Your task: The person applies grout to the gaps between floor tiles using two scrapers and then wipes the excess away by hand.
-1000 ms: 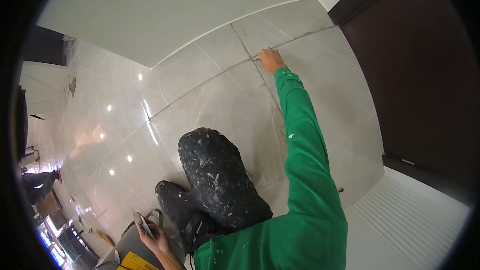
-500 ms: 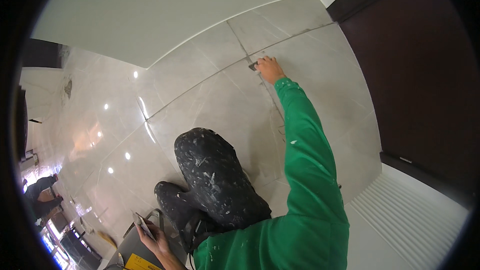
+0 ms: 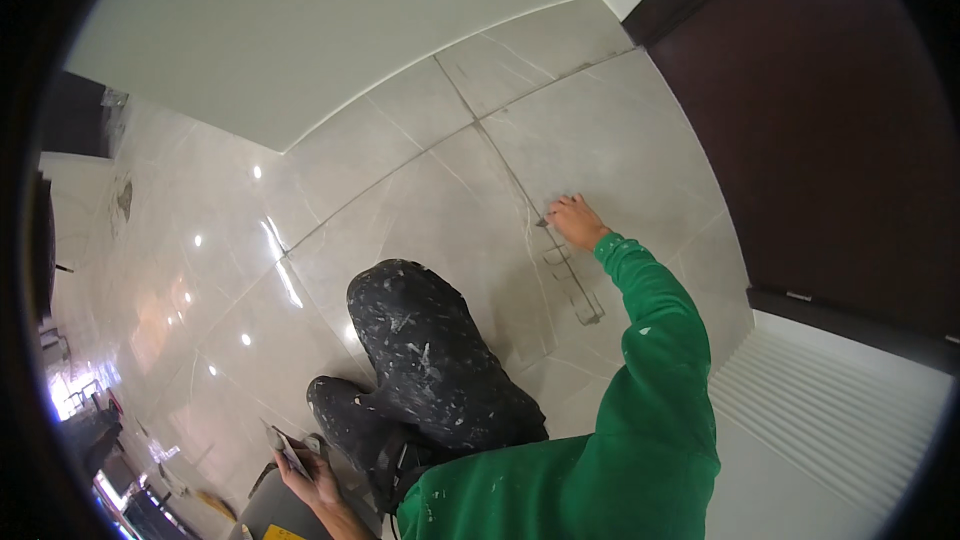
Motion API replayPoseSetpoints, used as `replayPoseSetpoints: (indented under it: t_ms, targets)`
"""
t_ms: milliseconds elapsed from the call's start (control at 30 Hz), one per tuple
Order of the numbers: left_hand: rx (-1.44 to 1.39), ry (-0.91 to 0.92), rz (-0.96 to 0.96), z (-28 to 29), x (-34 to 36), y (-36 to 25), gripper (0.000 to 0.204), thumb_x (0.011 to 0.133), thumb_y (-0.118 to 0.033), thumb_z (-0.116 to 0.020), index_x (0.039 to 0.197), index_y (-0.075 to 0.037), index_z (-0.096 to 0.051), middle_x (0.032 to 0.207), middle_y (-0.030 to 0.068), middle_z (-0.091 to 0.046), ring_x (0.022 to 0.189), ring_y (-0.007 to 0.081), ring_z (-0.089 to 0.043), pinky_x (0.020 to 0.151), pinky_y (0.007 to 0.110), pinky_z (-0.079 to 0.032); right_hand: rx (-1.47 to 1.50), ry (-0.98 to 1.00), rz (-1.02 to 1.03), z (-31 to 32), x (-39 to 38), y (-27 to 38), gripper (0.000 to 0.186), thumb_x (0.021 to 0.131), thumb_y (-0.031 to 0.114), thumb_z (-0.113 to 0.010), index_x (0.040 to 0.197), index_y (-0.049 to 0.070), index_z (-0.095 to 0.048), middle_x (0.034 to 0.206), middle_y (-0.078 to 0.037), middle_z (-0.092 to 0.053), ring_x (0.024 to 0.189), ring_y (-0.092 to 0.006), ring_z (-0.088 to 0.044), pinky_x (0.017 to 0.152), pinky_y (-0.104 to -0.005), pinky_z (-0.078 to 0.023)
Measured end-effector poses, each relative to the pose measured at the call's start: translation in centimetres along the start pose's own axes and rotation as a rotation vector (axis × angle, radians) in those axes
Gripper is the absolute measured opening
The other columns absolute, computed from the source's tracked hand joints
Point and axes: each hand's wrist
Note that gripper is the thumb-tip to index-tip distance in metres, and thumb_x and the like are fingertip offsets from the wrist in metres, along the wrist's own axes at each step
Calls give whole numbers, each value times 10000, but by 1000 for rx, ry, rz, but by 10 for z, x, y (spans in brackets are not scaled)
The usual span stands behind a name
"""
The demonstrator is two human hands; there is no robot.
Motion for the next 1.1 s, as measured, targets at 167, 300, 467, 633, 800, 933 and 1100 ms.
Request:
replayPoseSetpoints:
  t_ms: [167, 300, 467, 633, 800, 933, 1100]
  targets:
    - [19, 10, -51, -5, -7, 2, 289, 1042, -163, -513, 1190, 61, -621, 1116, 175, -708, 982, 216, -717, 786, 279, -636, 12, -354, -89, 43, 88, -22, 338, 870, 7, -557, 1145, 102, -729, 1112, -51, -642, 1111, -243, -546, 924, -405, -408]
    - [27, -89, -147, -21, -26, 3, 282, 1041, -179, -525, 1186, 38, -631, 1088, 157, -715, 964, 204, -722, 773, 265, -636, 74, -428, -65, 63, 169, -24, 347, 870, -20, -548, 1157, 76, -719, 1097, -82, -661, 1086, -277, -547, 917, -403, -407]
    - [243, -405, -263, -57, -35, 22, 221, 1008, -240, -576, 1117, -68, -662, 1072, 83, -714, 918, 180, -708, 754, 292, -592, 53, -525, -252, 21, 227, -52, 314, 973, 118, -498, 1207, 111, -707, 1214, -143, -668, 1146, -338, -597, 1003, -489, -454]
    - [95, -371, -222, -75, -48, 20, 230, 989, -316, -618, 1072, -110, -676, 1020, 41, -721, 917, 185, -690, 827, 356, -538, -14, -329, -5, 14, 199, -46, 337, 925, 14, -549, 1221, 89, -692, 1110, -146, -672, 1034, -358, -617, 920, -459, -495]
    - [-27, -362, -238, -73, -61, 16, 192, 996, -310, -620, 967, -131, -683, 876, 2, -732, 734, 149, -700, 626, 307, -563, -82, -303, -77, -31, 159, -54, 334, 907, -20, -558, 1217, 61, -652, 1207, -141, -588, 1182, -341, -510, 991, -474, -418]
    - [-54, -324, -250, -62, -54, 0, 212, 1008, -312, -598, 967, -121, -681, 887, 20, -738, 736, 164, -707, 620, 310, -569, -16, -220, -25, -48, 113, -45, 317, 875, -23, -582, 1179, 38, -652, 1208, -135, -577, 1172, -338, -506, 979, -471, -423]
    - [-148, -81, -436, -83, -6, -95, 201, 1010, -274, -592, 998, -87, -667, 920, 52, -730, 791, 187, -716, 681, 323, -605, -82, -347, -56, -59, 69, -55, 317, 864, -34, -568, 1168, -3, -651, 1145, -169, -570, 1137, -366, -514, 946, -490, -424]
Point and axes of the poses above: each hand's wrist, its own x-axis towards the middle knuckle, its own z-axis out of the back of the hand, y = z × x
